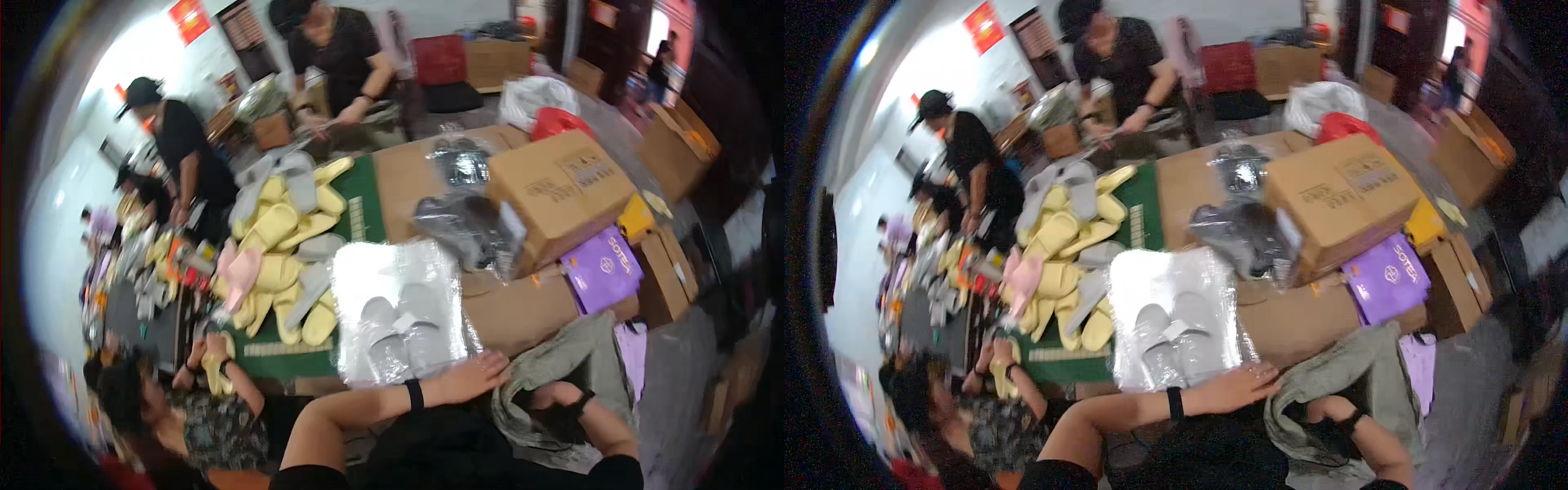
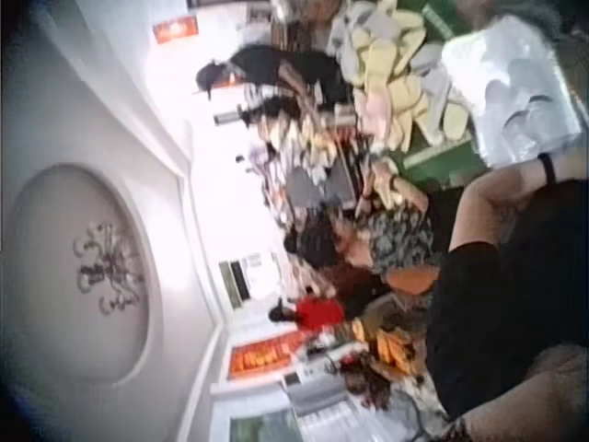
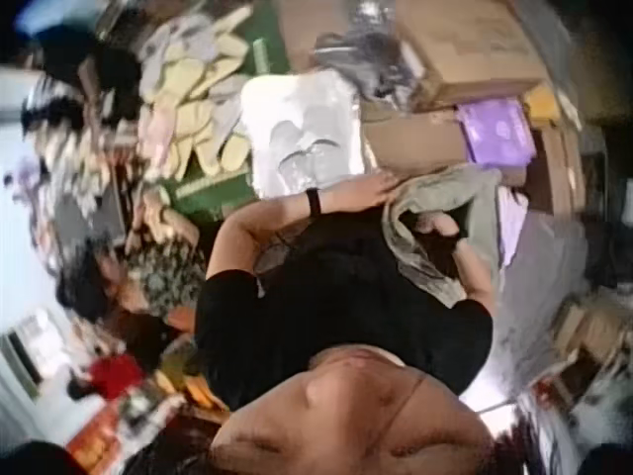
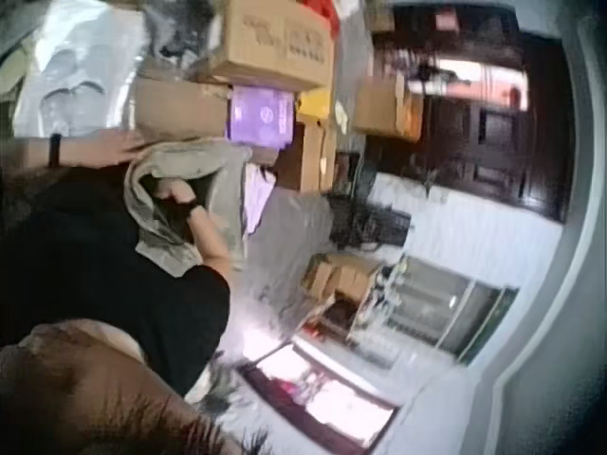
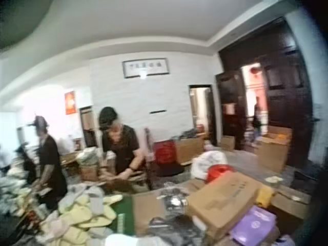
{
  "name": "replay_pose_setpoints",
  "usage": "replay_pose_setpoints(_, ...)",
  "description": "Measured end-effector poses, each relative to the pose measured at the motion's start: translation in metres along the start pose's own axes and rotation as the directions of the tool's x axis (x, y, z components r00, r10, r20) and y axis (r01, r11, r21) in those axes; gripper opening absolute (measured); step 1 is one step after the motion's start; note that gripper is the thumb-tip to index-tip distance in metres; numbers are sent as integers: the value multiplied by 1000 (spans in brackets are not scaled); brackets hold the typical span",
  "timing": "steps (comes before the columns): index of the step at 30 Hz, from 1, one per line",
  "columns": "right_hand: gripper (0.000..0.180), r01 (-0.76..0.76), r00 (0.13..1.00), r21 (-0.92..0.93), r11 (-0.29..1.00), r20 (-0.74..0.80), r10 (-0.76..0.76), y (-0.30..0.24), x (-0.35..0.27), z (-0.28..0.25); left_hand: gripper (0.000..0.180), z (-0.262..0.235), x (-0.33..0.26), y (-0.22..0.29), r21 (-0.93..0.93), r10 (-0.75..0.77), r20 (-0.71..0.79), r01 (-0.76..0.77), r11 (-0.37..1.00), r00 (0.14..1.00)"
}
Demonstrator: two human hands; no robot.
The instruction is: The recorder is placing various foam sliders/shoes into plastic bags and then into a large storage sack.
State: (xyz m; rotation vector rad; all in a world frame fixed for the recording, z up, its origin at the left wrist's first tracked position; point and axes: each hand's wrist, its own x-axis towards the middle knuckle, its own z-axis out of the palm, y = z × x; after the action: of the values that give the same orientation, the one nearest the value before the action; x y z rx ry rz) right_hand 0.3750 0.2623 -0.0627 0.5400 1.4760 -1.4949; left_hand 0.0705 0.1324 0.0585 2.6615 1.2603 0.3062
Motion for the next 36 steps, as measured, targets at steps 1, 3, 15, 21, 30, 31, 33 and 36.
replay_pose_setpoints(1,51,5,999,-22,1000,37,-4,-11,-10,-17,49,-14,-17,-9,46,-177,39,175,984,984)
replay_pose_setpoints(3,44,94,996,-90,991,15,-93,-93,-33,-17,49,-29,-61,-29,124,-472,93,460,879,877)
replay_pose_setpoints(15,37,248,674,-466,850,-547,-496,-327,58,23,57,12,-225,-50,-142,-703,19,698,701,711)
replay_pose_setpoints(21,89,-444,20,-379,812,-910,-414,-356,103,38,65,17,-251,-48,-337,-684,-111,620,708,721)
replay_pose_setpoints(30,61,-375,147,-65,925,-989,-10,-300,151,50,87,31,-243,-22,-119,-664,5,660,742,748)
replay_pose_setpoints(31,40,-367,163,-137,920,-983,-82,-299,145,46,87,34,-241,-23,-115,-697,14,693,711,717)
replay_pose_setpoints(33,29,-118,32,-244,962,-970,-242,-309,136,42,88,39,-240,-26,-191,-719,-10,705,683,695)
replay_pose_setpoints(36,16,320,-77,-357,877,-933,-351,-354,111,38,98,38,-238,-31,-326,-778,-27,730,600,628)
